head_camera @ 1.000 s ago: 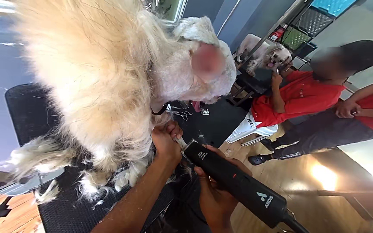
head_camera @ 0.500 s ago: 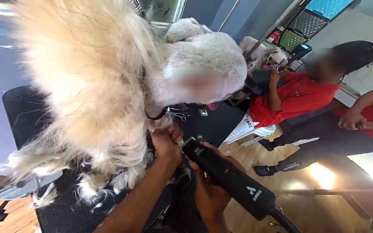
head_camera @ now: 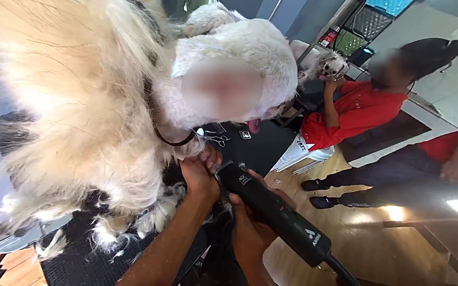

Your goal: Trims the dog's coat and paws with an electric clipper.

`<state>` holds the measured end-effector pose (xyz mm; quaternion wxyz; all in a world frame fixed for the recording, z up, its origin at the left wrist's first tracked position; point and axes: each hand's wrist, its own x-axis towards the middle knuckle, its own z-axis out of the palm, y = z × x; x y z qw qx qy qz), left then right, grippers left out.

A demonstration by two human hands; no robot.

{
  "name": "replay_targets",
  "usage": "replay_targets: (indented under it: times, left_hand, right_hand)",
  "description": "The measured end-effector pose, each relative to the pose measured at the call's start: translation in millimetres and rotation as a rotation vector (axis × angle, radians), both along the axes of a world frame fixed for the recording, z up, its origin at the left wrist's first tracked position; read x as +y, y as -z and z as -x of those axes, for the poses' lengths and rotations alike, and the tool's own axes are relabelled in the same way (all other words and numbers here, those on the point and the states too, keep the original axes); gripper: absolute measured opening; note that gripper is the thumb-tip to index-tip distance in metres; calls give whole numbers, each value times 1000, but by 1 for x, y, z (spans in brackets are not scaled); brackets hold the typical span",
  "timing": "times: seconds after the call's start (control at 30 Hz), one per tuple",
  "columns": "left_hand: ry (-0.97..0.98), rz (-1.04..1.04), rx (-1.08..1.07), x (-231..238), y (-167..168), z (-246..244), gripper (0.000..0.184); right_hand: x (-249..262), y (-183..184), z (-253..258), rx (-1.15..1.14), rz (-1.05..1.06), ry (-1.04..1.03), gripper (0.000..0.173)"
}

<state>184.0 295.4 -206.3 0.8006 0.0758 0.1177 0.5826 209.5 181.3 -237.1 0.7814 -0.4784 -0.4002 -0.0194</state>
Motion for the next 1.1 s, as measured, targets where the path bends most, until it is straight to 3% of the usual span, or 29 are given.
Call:
replay_targets:
  times: [0.23,0.57,0.77,1.1]
  left_hand:
    - [25,59,-120,1,-1,1,59]
    - [33,-12,-138,-4,0,1,55]
    - [51,-29,-161,-6,0,1,55]
    - [65,30,-234,-2,-8,8,54]
  right_hand:
    - [-30,2,-10,1,-67,134,58]
    - [-30,13,-13,-164,28,11,61]
    - [-23,4,-7,-2,-2,-42,56]
    - [-23,1,-2,223,-4,0,62]
